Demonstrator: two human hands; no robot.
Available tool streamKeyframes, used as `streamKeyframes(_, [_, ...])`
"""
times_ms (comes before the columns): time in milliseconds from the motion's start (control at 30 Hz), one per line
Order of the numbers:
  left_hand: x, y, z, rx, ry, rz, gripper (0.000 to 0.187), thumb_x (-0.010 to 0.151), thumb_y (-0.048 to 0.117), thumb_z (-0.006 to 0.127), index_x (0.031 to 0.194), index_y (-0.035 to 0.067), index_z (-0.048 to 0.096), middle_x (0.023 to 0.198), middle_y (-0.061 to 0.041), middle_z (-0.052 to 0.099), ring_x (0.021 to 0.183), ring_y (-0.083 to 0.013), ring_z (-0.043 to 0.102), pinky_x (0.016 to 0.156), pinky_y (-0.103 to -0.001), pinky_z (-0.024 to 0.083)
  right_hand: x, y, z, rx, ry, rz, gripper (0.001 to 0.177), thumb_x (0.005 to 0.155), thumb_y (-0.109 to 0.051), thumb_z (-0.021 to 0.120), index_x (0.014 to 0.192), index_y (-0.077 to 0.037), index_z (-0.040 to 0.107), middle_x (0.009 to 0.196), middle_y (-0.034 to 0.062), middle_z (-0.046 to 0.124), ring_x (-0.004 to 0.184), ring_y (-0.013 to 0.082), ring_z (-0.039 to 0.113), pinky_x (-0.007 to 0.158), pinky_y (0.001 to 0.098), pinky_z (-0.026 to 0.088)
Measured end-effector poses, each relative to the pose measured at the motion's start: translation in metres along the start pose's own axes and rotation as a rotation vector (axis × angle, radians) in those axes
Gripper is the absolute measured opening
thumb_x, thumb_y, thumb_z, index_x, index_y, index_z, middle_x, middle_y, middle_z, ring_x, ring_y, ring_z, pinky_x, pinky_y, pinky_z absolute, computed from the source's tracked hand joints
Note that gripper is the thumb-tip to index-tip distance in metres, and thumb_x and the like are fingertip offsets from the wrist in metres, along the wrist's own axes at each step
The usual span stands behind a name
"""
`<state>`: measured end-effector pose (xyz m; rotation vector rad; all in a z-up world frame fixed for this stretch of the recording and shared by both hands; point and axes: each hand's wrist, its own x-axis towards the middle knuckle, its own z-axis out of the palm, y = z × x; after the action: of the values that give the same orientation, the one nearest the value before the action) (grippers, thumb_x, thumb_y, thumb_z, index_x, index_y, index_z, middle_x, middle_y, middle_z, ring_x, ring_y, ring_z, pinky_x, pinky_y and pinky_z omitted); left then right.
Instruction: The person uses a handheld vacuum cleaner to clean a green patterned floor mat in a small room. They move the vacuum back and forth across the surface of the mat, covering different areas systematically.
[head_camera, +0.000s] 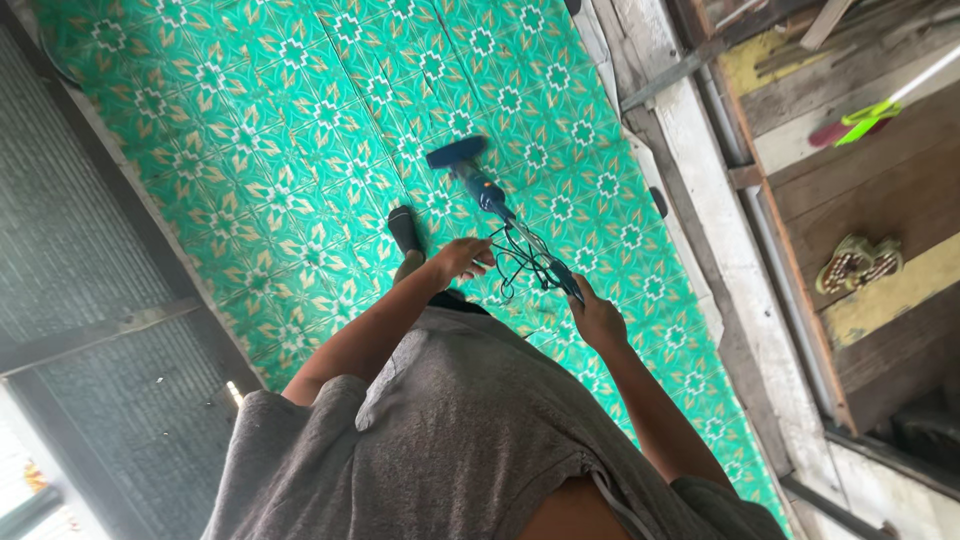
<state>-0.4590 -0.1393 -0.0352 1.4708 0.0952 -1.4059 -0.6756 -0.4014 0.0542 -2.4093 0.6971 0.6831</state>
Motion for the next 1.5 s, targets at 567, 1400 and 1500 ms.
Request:
streamKeyframes(567, [0.012,0.127,-0.148,-0.136,0.201,0.047,0.049,0.102,0.053,0.047,0.106,0.01,0.07,0.114,-0.005,0.071,0.097,-0.0217,0.067,0.084,-0.039,0.051,0.22,-0.146,-0.012,0.068,0.061,-0.079,0.06,0.103,-0.043,0.05,0.158,-0.026,0.033,0.092,0.0217,0.074,0.082,0.0444,0.071,0.069,0.0556,0.054])
streamKeyframes(1400, [0.104,0.357,-0.43,-0.42,0.448,0.145,0.041,0.101,0.049,0.051,0.102,0.012,0.07,0.102,-0.002,0.072,0.081,-0.0162,0.063,0.074,-0.034,0.051,0.666,-0.383,-0.178,-0.003,0.06,-0.195,0.06,0.101,-0.043,0.053,0.157,-0.031,0.035,0.106,0.0269,0.073,0.097,0.0485,0.069,0.083,0.0571,0.054])
streamKeyframes(1500, [0.118,0.387,-0.464,-0.495,0.512,0.19,0.039,0.102,0.048,0.053,0.101,0.012,0.068,0.101,-0.002,0.073,0.079,-0.0148,0.062,0.071,-0.033,0.048,0.729,-0.427,-0.208,0.019,0.079,-0.246,0.06,0.102,-0.043,0.053,0.157,-0.029,0.034,0.108,0.0256,0.073,0.098,0.0487,0.069,0.084,0.0576,0.054])
